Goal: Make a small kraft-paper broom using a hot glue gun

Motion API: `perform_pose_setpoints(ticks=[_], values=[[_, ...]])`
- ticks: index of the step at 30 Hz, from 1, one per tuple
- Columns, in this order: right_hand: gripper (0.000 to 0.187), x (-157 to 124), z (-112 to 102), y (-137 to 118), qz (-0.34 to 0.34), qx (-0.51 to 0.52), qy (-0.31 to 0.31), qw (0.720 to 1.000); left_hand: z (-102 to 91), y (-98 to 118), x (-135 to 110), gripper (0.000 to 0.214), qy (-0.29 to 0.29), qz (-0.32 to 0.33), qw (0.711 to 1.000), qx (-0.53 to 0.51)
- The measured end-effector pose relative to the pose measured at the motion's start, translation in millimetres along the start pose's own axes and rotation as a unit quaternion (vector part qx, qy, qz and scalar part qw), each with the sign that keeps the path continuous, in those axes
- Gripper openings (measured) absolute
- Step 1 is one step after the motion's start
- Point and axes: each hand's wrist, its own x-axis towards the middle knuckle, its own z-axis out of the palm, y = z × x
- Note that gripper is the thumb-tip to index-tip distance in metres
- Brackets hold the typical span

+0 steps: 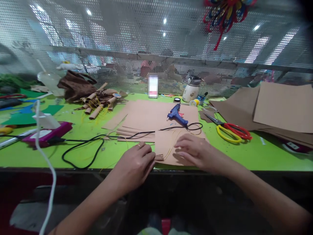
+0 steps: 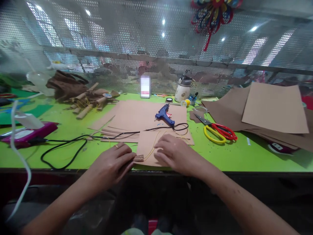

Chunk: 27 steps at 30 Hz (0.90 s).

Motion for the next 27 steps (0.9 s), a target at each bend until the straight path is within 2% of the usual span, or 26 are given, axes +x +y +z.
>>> perform_pose_setpoints(ticks=[2,7,10,12,14,17,20,25,27], values=[[0.019,16,0,6,-0.026,-0.022,-0.020,0.999,1.0,0,0,0.022,0.008,0.001,1.000,0.003],[0.014,53,3,12,-0.104,-0.049,-0.169,0.979,1.2,0,0,0.021,0.020,0.010,1.000,0.011],[0.017,63,-1,9,-0.133,-0.070,-0.212,0.966,1.2,0,0,0.020,0.027,0.013,0.999,0.011],[0.017,65,-7,8,-0.126,-0.085,-0.240,0.959,1.5,-1,-1,0.020,0.027,0.012,1.000,0.009],[0.014,64,-16,7,-0.083,-0.092,-0.272,0.954,1.7,-1,-1,0.020,0.024,0.011,1.000,0.004],[0.015,53,-31,12,-0.004,-0.096,-0.309,0.946,1.4,0,-1,0.020,0.028,0.008,1.000,0.000],[0.017,28,-45,24,0.045,-0.078,-0.319,0.943,1.2,0,-1,0.020,0.033,0.011,0.999,0.000],[0.033,-35,-61,45,0.132,-0.031,-0.258,0.957,2.4,-1,0,0.019,0.041,0.009,0.999,0.001],[0.038,-59,-67,53,0.176,-0.030,-0.250,0.952,3.2,-2,0,0.018,0.044,0.008,0.999,0.000]])
